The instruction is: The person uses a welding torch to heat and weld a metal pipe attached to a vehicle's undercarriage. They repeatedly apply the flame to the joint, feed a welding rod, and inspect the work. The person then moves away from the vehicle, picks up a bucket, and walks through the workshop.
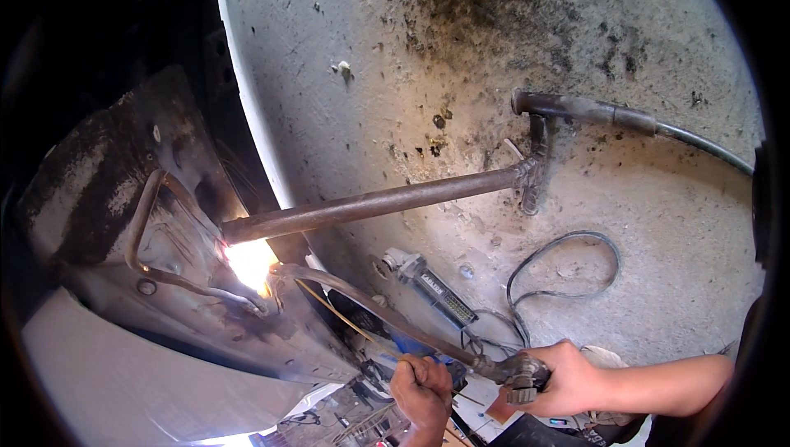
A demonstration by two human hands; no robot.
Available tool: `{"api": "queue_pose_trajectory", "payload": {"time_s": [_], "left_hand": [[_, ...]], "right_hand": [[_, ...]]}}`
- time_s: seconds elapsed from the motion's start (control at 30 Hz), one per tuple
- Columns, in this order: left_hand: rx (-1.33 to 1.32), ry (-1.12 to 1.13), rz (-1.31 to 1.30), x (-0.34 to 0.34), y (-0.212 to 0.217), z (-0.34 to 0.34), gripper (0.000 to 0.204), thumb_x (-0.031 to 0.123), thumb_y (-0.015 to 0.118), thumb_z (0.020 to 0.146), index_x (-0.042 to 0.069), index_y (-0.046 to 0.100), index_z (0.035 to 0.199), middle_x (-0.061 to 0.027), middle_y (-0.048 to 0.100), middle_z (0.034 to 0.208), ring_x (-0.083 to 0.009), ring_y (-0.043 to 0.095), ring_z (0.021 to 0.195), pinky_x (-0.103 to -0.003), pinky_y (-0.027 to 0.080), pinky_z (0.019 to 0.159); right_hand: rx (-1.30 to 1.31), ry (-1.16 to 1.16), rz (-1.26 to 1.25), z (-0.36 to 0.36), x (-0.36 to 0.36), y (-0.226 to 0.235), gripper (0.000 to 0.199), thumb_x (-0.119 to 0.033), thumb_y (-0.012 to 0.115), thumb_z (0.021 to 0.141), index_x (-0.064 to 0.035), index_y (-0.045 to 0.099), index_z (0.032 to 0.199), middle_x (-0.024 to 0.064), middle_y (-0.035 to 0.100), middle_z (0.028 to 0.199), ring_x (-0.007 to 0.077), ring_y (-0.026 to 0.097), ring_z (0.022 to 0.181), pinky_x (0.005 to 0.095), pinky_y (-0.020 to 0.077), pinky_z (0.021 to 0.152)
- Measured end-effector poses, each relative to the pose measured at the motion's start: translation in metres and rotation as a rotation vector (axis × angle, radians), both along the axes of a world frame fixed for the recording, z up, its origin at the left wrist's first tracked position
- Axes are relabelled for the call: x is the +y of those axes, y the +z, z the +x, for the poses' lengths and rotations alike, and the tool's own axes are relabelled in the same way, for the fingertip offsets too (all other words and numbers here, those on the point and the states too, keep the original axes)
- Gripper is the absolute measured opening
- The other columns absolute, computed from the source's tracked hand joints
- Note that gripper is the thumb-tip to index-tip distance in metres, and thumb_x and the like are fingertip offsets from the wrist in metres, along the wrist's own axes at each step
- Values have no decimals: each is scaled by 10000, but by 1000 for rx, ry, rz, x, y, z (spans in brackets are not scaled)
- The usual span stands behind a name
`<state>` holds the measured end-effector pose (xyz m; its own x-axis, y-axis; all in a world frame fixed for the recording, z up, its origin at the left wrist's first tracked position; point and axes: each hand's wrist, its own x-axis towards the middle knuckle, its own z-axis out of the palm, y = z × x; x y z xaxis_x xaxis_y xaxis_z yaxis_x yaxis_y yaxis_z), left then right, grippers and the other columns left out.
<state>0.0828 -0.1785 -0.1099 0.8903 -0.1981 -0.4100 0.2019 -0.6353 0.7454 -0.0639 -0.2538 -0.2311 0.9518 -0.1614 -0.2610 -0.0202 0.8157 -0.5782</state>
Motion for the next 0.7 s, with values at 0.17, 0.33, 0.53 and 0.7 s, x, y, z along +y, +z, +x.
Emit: {"api": "queue_pose_trajectory", "payload": {"time_s": [0.17, 0.33, 0.53, 0.7], "left_hand": [[15, 25, 66, 15, -5, 1, 375, 327, 363, 971, 114, 337, 664, 24, 206, 519, -86, 145, 426, -261, 142, 384], [53, 55, 100, 22, -12, 2, 364, 309, 361, 971, 111, 339, 666, 24, 207, 522, -86, 153, 432, -260, 150, 392], [83, 56, 136, 18, -13, -2, 359, 308, 358, 973, 109, 341, 675, 20, 206, 529, -89, 158, 434, -261, 152, 395], [221, 194, 158, 6, -13, -8, 353, 316, 375, 971, 101, 359, 692, 25, 216, 528, -87, 179, 428, -261, 160, 392]], "right_hand": [[115, 35, 121, -21, 9, -11, 363, -251, 765, 701, -56, 675, 994, 70, 653, 695, 97, 572, 596, 283, 495, 581], [135, 59, 124, -25, 15, -21, 352, -241, 765, 705, -52, 677, 989, 65, 662, 710, 81, 561, 601, 271, 492, 589], [157, -13, 95, -25, 10, -18, 342, -220, 744, 698, -27, 667, 969, 106, 666, 708, 125, 614, 601, 298, 510, 593], [309, 77, -19, -26, -1, -11, 365, -218, 674, 707, 19, 632, 982, 179, 644, 685, 245, 655, 609, 348, 524, 610]]}}
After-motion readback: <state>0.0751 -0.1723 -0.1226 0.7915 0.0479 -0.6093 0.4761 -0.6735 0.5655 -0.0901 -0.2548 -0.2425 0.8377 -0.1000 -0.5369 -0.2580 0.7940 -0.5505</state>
